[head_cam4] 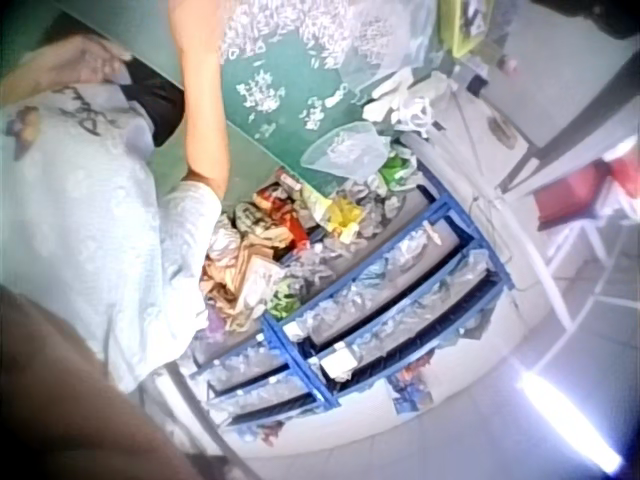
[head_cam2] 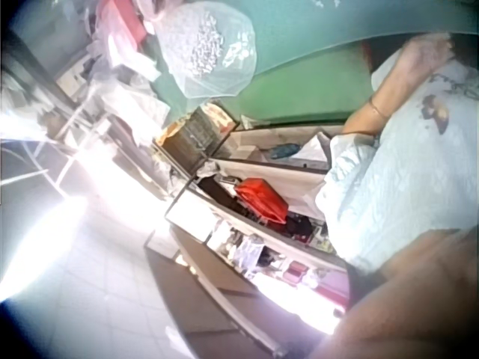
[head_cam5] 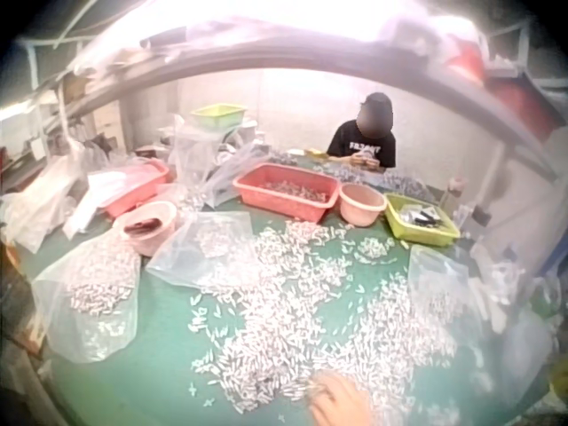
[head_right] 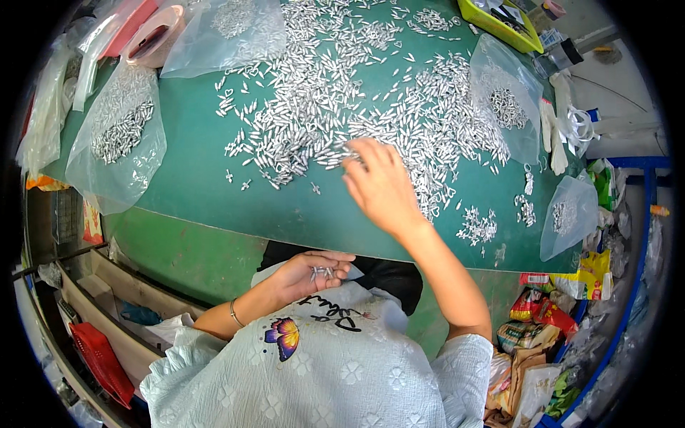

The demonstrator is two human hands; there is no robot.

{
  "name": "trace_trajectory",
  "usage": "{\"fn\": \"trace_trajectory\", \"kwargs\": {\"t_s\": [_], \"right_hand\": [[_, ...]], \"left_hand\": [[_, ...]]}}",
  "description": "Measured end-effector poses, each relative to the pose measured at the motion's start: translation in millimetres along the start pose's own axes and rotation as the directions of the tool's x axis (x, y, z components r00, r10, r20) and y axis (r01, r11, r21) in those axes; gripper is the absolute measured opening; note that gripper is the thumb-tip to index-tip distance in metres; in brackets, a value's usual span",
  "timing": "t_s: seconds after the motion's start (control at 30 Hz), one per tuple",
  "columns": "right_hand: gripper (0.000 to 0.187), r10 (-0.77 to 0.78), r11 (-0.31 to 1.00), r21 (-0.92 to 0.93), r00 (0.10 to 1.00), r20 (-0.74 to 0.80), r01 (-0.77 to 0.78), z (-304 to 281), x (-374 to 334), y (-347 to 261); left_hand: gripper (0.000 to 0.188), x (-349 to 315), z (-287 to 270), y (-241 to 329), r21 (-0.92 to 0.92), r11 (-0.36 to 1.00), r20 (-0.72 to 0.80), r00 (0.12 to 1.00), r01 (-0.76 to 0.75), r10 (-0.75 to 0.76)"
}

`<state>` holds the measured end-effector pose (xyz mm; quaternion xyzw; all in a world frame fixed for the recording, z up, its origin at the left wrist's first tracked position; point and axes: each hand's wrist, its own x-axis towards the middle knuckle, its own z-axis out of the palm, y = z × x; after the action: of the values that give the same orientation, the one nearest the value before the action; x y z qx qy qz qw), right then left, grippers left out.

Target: The person sorts small silver fasteners on a green table, picking them up one by one with the right hand and placing them into the left palm. The person repeatedly gathers fasteners from the table surface and accumulates them in the left hand throughout the clip.

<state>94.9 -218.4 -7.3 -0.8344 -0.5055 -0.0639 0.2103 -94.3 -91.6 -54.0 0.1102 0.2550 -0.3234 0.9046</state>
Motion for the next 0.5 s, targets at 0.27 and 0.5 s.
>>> {"fn": "trace_trajectory", "kwargs": {"t_s": [0.27, 0.5], "right_hand": [[0.026, -0.001, 0.974, -0.226, 0.994, -0.113, -0.025, -18, 9, 48], [0.04, 0.068, 0.989, 0.131, 0.997, 0.022, -0.07, -15, 30, -19]], "left_hand": [[0.037, -8, -5, 3, -0.077, 0.997, -0.016, 1.0, -0.006, 0.005], [0.041, -11, 7, 6, -0.061, 0.998, -0.024, 1.0, -0.01, 0.008]]}}
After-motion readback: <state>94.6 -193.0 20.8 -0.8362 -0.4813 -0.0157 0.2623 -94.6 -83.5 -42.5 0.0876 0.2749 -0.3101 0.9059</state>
